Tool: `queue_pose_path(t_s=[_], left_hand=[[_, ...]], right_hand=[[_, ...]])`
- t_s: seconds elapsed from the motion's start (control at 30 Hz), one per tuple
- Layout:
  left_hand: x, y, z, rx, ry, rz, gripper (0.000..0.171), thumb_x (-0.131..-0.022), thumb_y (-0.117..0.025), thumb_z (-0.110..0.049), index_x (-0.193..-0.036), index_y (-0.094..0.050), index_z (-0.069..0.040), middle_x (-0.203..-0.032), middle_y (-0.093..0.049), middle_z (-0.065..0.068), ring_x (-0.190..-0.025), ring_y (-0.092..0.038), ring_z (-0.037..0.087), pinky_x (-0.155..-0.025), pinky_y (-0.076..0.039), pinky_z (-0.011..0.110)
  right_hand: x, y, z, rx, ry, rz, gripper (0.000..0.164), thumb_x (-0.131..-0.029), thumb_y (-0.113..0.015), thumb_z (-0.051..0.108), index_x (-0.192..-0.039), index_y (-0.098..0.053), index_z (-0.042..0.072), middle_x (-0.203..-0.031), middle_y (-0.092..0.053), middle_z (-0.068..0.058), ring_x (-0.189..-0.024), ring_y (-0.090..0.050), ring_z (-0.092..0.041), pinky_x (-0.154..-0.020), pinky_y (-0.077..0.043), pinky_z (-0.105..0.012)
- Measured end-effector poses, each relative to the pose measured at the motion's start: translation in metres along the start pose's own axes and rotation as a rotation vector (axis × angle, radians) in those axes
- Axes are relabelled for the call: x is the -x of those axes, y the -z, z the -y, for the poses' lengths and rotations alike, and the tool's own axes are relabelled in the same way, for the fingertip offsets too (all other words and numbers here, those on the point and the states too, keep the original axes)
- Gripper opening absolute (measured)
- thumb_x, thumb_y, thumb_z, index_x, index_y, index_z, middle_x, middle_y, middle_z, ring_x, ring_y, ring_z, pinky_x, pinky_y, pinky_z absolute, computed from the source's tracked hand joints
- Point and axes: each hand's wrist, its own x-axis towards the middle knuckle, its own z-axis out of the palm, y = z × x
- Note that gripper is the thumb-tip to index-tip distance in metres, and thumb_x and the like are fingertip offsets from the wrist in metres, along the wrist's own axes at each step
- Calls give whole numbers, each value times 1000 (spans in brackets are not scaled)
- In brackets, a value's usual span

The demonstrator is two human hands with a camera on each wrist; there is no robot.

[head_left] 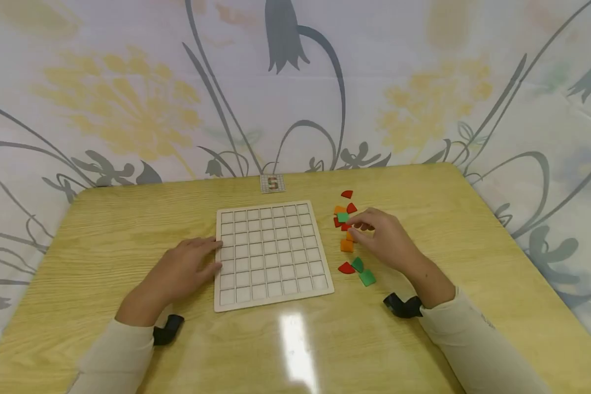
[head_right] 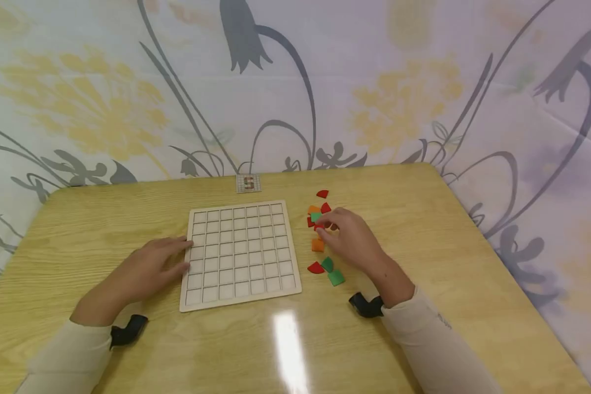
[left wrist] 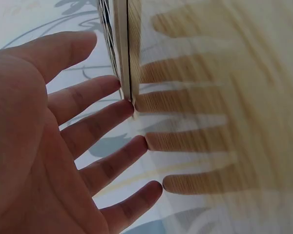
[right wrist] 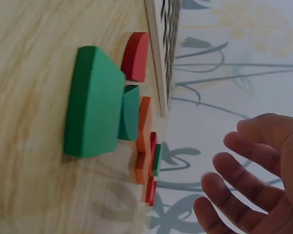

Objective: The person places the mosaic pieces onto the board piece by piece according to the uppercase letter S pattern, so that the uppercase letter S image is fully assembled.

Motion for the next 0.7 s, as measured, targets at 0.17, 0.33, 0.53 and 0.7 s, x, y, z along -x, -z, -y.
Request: queue_pose_path(t_s=[0.17, 0.33, 0.53, 0.7], left_hand=[[1, -1, 1, 25, -18, -1, 55, -97, -66, -30, -146, -52, -10, -154, -46, 15, -141, -40, 45, -106, -35, 69], [1, -2, 2, 71, -12, 26, 63, -95, -69, -32, -150, -47, -10, -159, -40, 13, -146, -32, 46, -107, -31, 73], [1, -5, 3, 92, -1, 61, 69, -95, -69, -35, -153, -42, -11, -161, -35, 13, -149, -24, 47, -111, -16, 76], [0, -8, 2, 103, 2, 68, 71, -96, -67, -37, -156, -38, -13, -163, -32, 12, -151, -20, 46, -112, -9, 77]], right_hand=[[-1, -3, -6, -5, -6, 34, 16, -94, -70, 10, -108, -74, 4, -103, -69, -8, -91, -61, -22, -83, -55, -43], [-1, -5, -8, 9, -3, 64, 17, -94, -70, 12, -109, -74, 4, -102, -69, -8, -89, -62, -20, -77, -55, -36], [-1, -7, -9, 30, 3, 129, 20, -94, -70, 12, -113, -74, 5, -99, -67, -6, -85, -60, -16, -70, -52, -28], [-1, -6, -10, 59, 11, 153, 23, -92, -72, 11, -114, -74, 4, -95, -66, -5, -84, -60, -16, -72, -53, -30]])
